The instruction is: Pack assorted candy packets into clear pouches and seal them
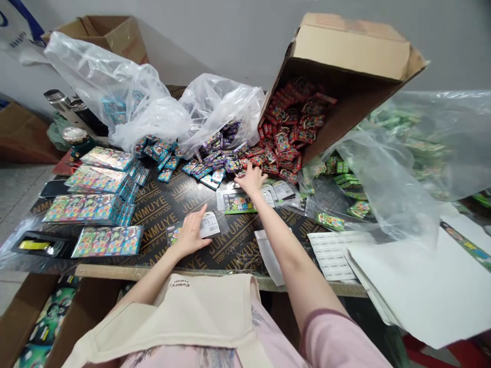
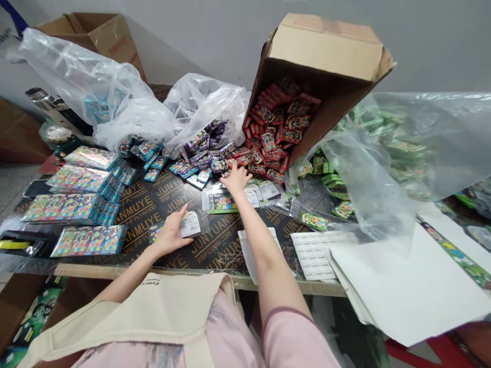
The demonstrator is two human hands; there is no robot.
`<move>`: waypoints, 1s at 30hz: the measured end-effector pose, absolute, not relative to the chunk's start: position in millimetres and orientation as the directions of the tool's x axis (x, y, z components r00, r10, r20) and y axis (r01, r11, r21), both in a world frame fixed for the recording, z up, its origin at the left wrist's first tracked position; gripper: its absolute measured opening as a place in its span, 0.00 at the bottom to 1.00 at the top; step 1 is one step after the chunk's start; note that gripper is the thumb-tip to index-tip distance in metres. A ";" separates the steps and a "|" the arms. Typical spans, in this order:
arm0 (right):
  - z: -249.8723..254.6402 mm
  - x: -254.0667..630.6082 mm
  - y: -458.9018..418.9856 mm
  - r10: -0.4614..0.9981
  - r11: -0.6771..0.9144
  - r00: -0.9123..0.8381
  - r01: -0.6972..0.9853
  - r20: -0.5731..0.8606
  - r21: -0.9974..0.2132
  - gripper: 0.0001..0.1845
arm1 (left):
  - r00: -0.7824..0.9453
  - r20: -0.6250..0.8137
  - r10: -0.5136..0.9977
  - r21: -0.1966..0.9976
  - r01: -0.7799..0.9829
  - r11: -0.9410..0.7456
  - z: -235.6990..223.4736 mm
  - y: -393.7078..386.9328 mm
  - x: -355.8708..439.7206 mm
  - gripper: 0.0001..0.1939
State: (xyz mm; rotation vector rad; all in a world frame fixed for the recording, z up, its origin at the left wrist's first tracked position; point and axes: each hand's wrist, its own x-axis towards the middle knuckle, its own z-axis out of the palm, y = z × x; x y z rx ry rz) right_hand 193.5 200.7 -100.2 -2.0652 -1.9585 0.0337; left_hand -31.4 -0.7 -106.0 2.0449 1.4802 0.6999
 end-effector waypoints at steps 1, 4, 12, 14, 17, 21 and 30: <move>-95.6 195.9 189.9 0.983 0.003 0.034 0.980 0.181 -0.199 0.44 | 0.255 0.105 0.961 0.663 0.703 -0.259 -107.5 -1.4 -35.5 0.58; -84.0 207.1 151.4 0.986 0.110 -0.095 0.988 0.134 -0.107 0.42 | 0.230 0.083 0.970 0.648 0.727 -0.228 -112.5 -3.0 -47.3 0.57; -88.7 218.9 83.9 0.980 0.039 -0.048 0.998 -0.193 -0.051 0.39 | 0.272 0.049 0.961 0.636 0.733 -0.240 -116.7 -2.6 -50.3 0.57; -87.1 227.8 82.9 0.966 0.108 -0.134 0.987 -0.223 -0.123 0.37 | 0.269 0.054 0.962 0.639 0.731 -0.240 -116.8 -2.7 -50.4 0.57; -81.6 245.8 94.6 0.897 0.383 -0.420 0.894 -0.139 -0.232 0.38 | 0.267 0.056 0.962 0.644 0.727 -0.240 -116.9 -2.4 -50.9 0.57; -84.0 254.5 117.2 0.728 0.610 -0.666 0.737 -0.162 -0.291 0.53 | 0.282 0.029 0.959 0.647 0.726 -0.234 -115.5 -0.3 -50.1 0.58; -79.1 219.9 80.3 0.670 0.684 -0.736 0.564 0.093 -0.464 0.50 | 0.313 0.072 0.947 0.616 0.733 -0.289 -110.7 2.0 -40.2 0.60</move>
